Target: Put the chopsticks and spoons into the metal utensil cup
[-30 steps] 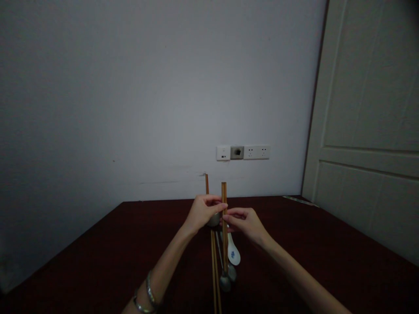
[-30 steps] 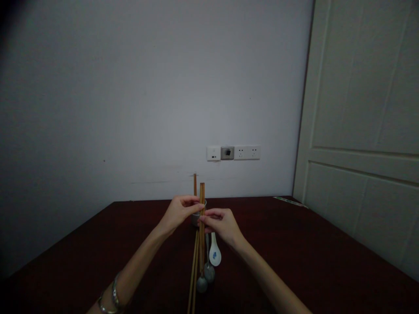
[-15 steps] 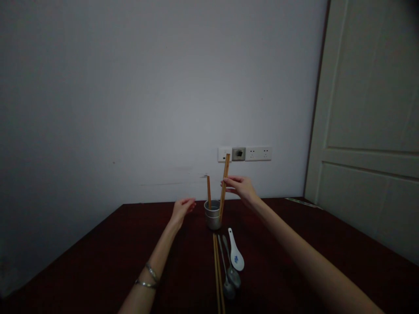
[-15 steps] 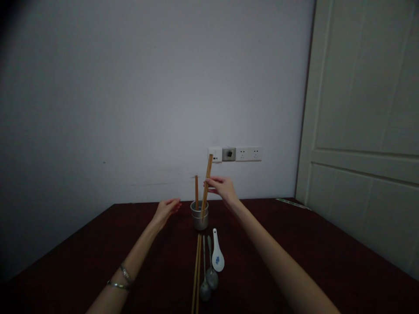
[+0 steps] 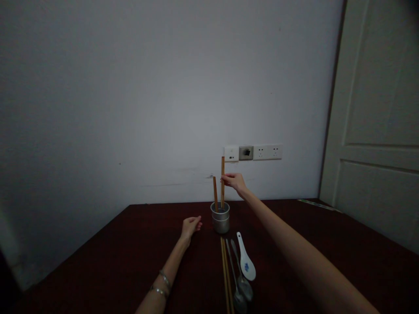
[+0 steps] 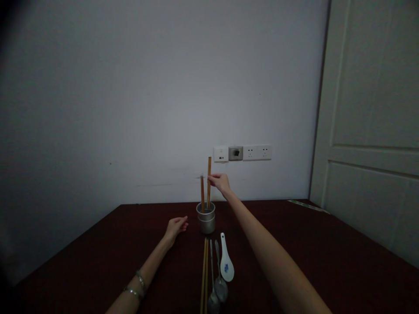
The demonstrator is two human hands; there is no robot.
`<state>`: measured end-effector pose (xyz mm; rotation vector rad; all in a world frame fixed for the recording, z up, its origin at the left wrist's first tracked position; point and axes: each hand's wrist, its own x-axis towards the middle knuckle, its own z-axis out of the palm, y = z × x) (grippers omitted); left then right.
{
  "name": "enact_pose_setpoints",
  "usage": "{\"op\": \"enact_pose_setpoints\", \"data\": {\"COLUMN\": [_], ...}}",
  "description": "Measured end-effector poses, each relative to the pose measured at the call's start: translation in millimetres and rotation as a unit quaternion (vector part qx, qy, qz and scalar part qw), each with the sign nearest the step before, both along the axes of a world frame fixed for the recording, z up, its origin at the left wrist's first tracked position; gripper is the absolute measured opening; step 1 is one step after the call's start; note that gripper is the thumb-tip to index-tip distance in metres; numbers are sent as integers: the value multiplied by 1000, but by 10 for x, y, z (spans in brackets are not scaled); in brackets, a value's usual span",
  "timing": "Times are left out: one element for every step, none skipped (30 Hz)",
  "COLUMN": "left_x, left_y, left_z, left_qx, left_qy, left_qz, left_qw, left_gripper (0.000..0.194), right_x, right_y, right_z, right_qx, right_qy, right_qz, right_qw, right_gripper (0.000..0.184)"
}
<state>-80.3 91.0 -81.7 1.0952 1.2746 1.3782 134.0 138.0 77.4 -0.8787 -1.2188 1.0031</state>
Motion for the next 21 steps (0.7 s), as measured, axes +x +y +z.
{"op": "enact_pose_setpoints", "data": {"left_x": [0,2,6,11,17,23,29,35,39,43,45,46,47,47,48,49,50,52,54,56,58], "left_y": [9,13,12,7,0,-9,-18,-25,-30,-31,-30,-27,-23,-19,-15,-14,-14,-16,-20,-24,-29], "left_z": [-20,-33,-40,-43,-43,-41,-38,-36,-36,-38,-41,-45,-49,-53,-56,-56,-56,-54,-51,-48,-45], "left_qx": [8,16,23,30,36,43,49,55,59,63,66,69,71,72,72,72,71,70,70,71,71], "left_qy": [7,14,20,25,29,32,36,40,45,50,54,58,60,62,64,67,70,71,73,73,72], "left_qz": [1,3,5,5,4,4,3,2,2,2,3,3,3,3,4,5,7,8,9,8,8], "left_qw": [1000,1000,1000,999,999,999,998,998,997,997,996,996,996,995,995,995,995,995,995,995,995], "left_gripper": [34,34,33,33,32,32,32,31,31,31,30,30,29,29,29,29,29,29,29,29,29], "right_x": [-4,-6,-8,-9,-11,-14,-17,-21,-26,-31,-38,-45,-52,-60,-69,-77,-86,-94,-103,-111,-118], "right_y": [27,50,70,88,106,123,140,155,170,182,192,199,204,208,210,213,215,218,221,225,227], "right_z": [-55,-110,-164,-219,-273,-327,-380,-430,-478,-523,-564,-602,-637,-668,-698,-725,-751,-776,-799,-820,-839], "right_qx": [-4,-7,-10,-14,-17,-21,-25,-30,-35,-40,-45,-49,-52,-54,-54,-54,-52,-49,-46,-43,-40], "right_qy": [-2,-4,-6,-8,-10,-11,-13,-14,-16,-18,-20,-23,-25,-28,-31,-34,-37,-40,-43,-45,-48], "right_qz": [0,0,0,0,0,0,-1,-2,-3,-4,-5,-5,-5,-5,-4,-4,-3,-2,-2,-2,-2], "right_qw": [1000,1000,1000,1000,1000,1000,1000,999,999,999,999,999,998,998,998,998,998,998,998,998,998], "right_gripper": [9,9,9,8,8,8,8,9,9,9,10,12,13,15,16,18,18,19,20,21,21]}}
